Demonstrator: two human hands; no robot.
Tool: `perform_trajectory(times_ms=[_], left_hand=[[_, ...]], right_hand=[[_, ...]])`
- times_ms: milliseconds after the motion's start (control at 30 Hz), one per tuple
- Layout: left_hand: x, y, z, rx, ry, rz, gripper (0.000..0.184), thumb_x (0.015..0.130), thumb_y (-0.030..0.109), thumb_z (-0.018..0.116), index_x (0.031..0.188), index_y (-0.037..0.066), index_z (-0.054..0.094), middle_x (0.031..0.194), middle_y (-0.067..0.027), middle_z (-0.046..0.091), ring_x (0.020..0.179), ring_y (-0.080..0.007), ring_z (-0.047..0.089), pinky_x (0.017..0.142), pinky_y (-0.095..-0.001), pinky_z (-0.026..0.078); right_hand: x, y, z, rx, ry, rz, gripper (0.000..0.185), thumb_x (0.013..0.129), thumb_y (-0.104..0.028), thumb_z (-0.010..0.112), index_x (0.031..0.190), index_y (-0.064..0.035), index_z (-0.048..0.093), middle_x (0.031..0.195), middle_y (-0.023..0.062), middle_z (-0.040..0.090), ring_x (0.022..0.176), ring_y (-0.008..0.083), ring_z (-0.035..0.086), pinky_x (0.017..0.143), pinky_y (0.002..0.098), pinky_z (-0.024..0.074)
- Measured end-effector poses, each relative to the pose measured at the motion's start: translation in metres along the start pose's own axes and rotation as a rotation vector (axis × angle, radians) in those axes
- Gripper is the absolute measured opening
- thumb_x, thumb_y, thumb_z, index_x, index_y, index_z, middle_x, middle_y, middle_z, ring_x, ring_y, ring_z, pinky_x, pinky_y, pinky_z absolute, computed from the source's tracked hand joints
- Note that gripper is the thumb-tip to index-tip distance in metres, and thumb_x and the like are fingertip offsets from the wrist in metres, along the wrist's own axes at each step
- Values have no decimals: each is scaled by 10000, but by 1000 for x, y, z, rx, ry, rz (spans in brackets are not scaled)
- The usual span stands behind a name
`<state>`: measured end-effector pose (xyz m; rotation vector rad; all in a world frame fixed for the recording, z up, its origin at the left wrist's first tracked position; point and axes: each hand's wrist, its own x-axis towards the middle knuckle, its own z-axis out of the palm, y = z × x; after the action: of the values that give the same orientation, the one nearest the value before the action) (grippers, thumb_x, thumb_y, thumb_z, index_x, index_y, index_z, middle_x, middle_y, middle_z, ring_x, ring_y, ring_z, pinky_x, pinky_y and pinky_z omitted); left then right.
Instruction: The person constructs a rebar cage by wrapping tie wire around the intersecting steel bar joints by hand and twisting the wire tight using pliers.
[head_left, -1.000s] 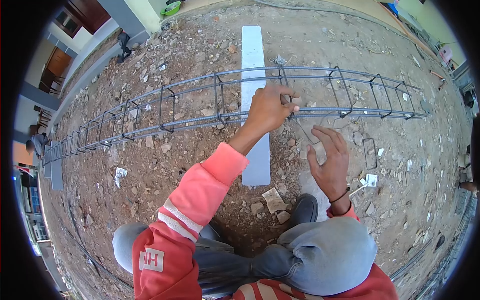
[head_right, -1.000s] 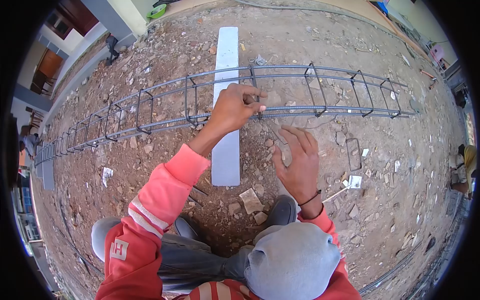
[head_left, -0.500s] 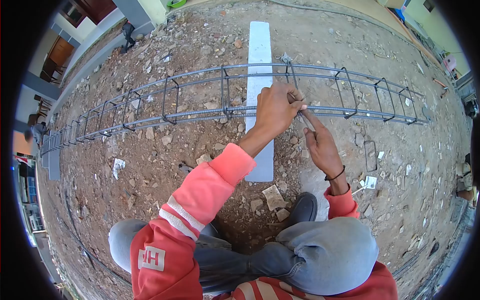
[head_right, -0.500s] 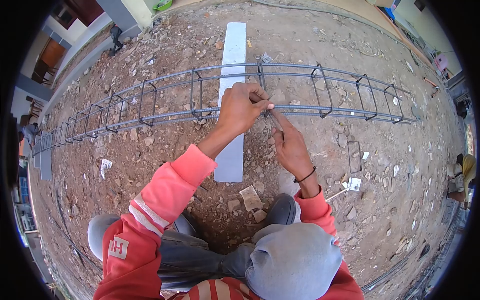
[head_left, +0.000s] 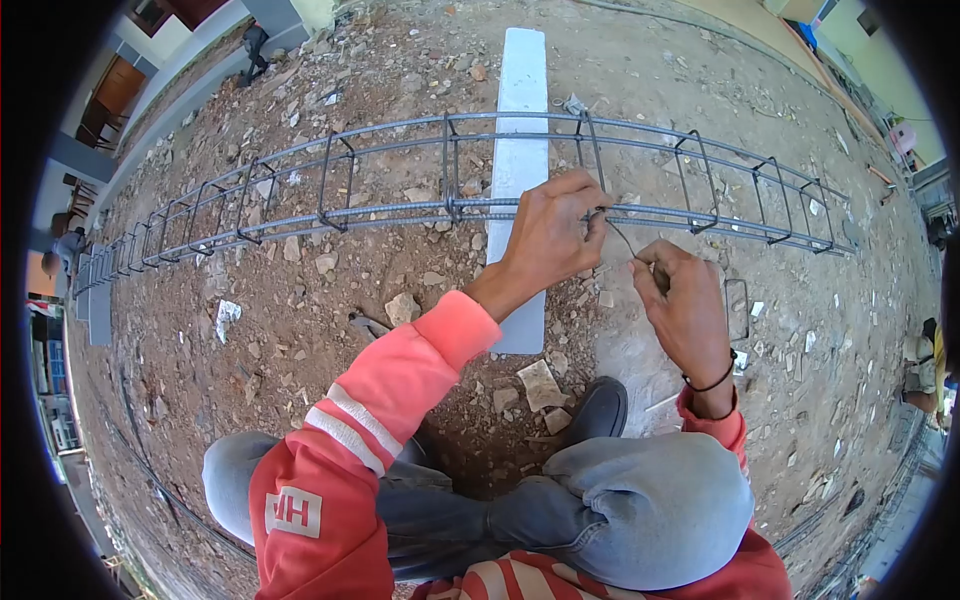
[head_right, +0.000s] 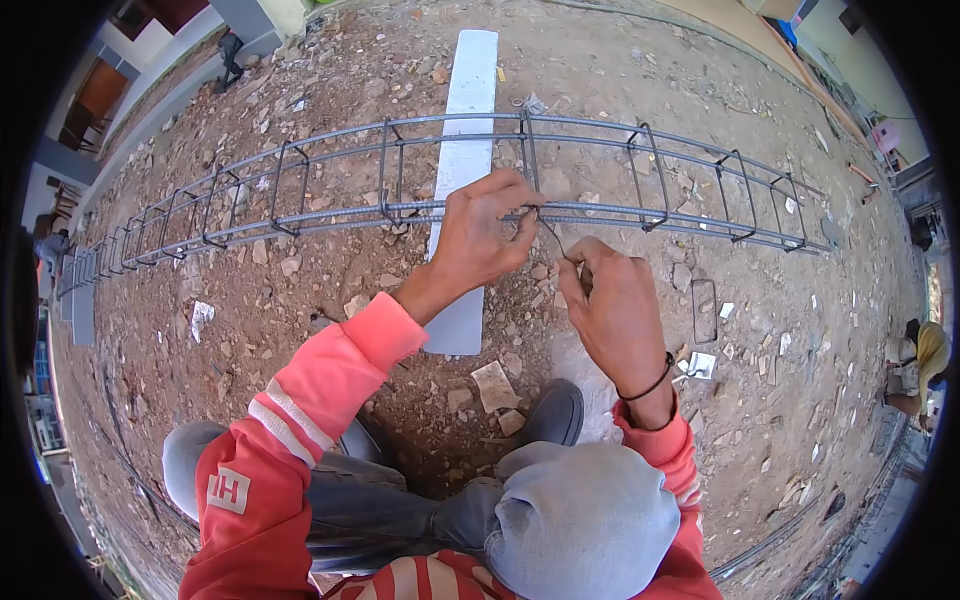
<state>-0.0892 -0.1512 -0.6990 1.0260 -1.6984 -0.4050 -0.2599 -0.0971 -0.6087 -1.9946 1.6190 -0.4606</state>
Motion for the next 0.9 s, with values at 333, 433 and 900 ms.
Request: perform_trajectory(times_ms=[333,433,900], left_hand=[[-2,9,16,116,91,-94,200,740,156,789,813,0,686,799,-135,628,673,-329,621,599,-388,504],[-2,11,18,125,117,-76,191,785,171,766,781,0,681,773,-143,621,644,-329,605,574,-407,479],[19,15,2,18,-11,-262,222,783,177,685,743,-42,688,755,-192,648,678,-342,641,650,-406,500]], right_hand=[[115,10,-31,-190,98,-365,233,871,-197,694,835,29,651,754,243,627,763,446,607,689,463,476],[123,42,-26,-145,117,-361,253,870,-243,706,851,9,686,790,228,656,804,420,629,721,451,484],[7,45,26,172,-32,24,260,905,-223,676,846,30,678,671,166,614,542,259,543,566,377,433]])
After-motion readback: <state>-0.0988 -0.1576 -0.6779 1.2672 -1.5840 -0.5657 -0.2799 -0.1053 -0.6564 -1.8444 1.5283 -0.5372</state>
